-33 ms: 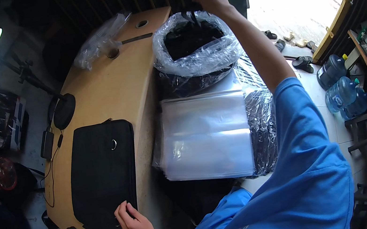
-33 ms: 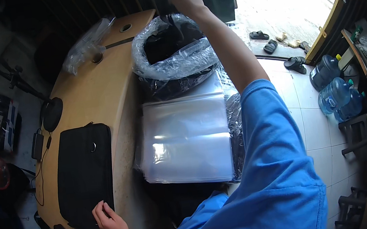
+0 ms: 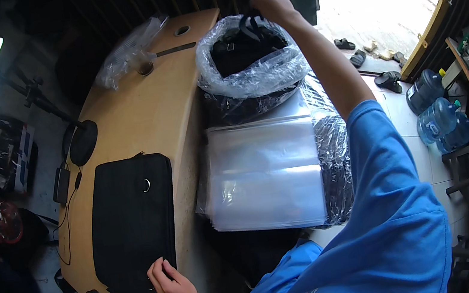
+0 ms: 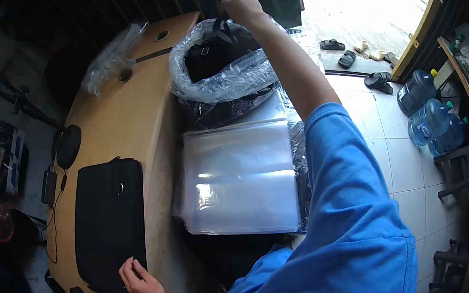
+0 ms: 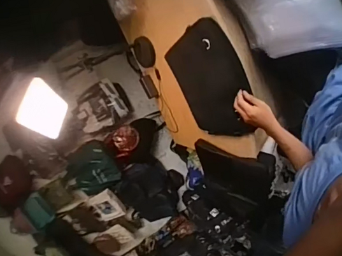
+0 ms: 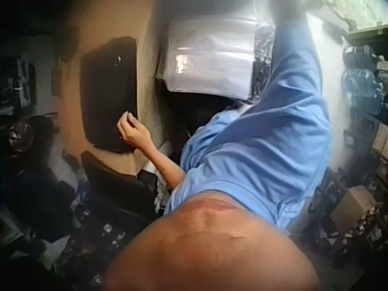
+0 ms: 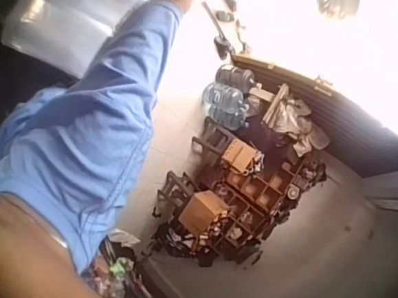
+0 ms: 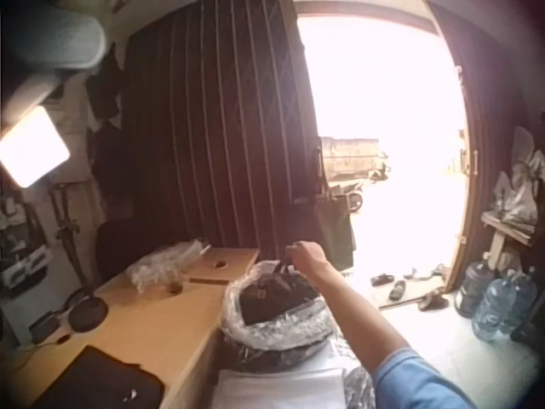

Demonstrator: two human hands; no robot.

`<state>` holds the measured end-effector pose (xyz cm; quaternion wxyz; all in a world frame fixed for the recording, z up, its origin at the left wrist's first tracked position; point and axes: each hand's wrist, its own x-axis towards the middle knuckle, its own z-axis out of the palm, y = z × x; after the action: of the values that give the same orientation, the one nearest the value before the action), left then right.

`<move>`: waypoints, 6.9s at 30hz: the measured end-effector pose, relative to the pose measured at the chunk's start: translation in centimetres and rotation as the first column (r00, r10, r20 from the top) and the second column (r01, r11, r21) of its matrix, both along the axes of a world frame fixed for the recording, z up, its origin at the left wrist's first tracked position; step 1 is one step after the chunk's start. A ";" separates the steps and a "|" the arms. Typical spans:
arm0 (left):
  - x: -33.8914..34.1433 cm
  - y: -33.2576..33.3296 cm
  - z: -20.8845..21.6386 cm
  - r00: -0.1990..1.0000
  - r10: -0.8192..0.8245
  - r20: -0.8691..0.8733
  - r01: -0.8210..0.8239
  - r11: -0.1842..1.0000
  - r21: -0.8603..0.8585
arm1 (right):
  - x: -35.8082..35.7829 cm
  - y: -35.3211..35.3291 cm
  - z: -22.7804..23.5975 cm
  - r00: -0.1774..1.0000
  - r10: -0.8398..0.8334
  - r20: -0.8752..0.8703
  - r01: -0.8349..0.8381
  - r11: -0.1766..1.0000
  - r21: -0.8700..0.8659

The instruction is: The person puts laptop bags and shoulder straps into clear plastic bags by hand at a workbench.

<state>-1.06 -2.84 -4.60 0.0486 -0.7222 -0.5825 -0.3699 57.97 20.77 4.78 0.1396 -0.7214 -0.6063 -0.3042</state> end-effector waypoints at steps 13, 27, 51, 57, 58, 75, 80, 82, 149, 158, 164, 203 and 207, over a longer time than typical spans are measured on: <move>-0.2 -0.1 -0.2 0.998 0.047 -0.037 -0.047 0.999 -0.009 | -10.9 3.3 -9.9 0.858 0.479 -0.188 -0.511 0.832 -0.217; -0.3 -0.2 -0.4 0.999 0.038 -0.036 -0.039 0.999 -0.020 | -8.2 3.3 -6.0 0.849 0.108 -0.517 -0.285 0.918 -0.276; 0.0 0.7 0.0 0.999 0.045 -0.025 -0.044 0.998 0.046 | -5.2 0.1 11.3 -0.308 0.511 -0.802 -0.378 0.708 0.596; 0.2 0.6 0.1 0.999 0.034 -0.001 -0.034 0.999 0.042 | -5.4 1.3 18.2 -0.201 0.627 -0.752 -0.297 0.693 0.657; 0.1 0.6 0.1 0.999 0.037 0.005 -0.037 0.998 0.043 | -5.4 1.4 18.7 -0.236 0.643 -0.729 -0.293 0.668 0.684; -1.4 1.6 -0.1 0.993 0.093 -0.075 -0.090 0.995 0.043 | -16.2 -8.0 30.1 -0.212 0.811 -0.545 -0.432 0.423 0.797; -3.6 3.9 -0.1 0.984 0.176 -0.037 -0.176 0.984 0.007 | -20.2 -11.8 25.1 -0.345 0.476 -0.809 -0.734 0.400 0.549; -3.7 3.4 0.7 0.976 0.160 -0.150 -0.157 0.987 0.031 | -22.5 -12.9 23.1 -0.480 0.065 -0.875 -0.847 0.227 0.481; 2.7 3.3 18.6 0.459 -0.596 0.659 0.553 0.772 0.313 | -40.0 -18.5 17.0 0.131 0.991 -0.033 -0.921 0.134 0.366; 6.2 3.8 15.7 0.640 -0.641 0.423 0.448 0.759 0.473 | -40.3 -18.0 18.1 0.121 0.988 0.098 -0.933 0.080 0.351; 7.3 3.6 14.0 0.596 -0.604 0.529 0.428 0.796 0.428 | -40.6 -19.6 18.3 0.125 0.992 0.011 -0.946 0.116 0.301; 11.2 5.8 11.9 0.545 -0.676 0.496 0.389 0.728 0.565 | -38.8 -16.9 23.0 0.181 0.835 -0.520 -0.966 0.251 0.066; 10.4 6.5 10.5 0.532 -0.672 0.515 0.394 0.735 0.552 | -38.6 -15.9 22.9 0.129 0.907 -0.401 -0.988 0.151 0.024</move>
<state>9.35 3.71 5.93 -0.1532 -0.6529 -0.2212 -0.7080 19.36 4.88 27.64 0.3068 -0.2137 -0.9257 0.0570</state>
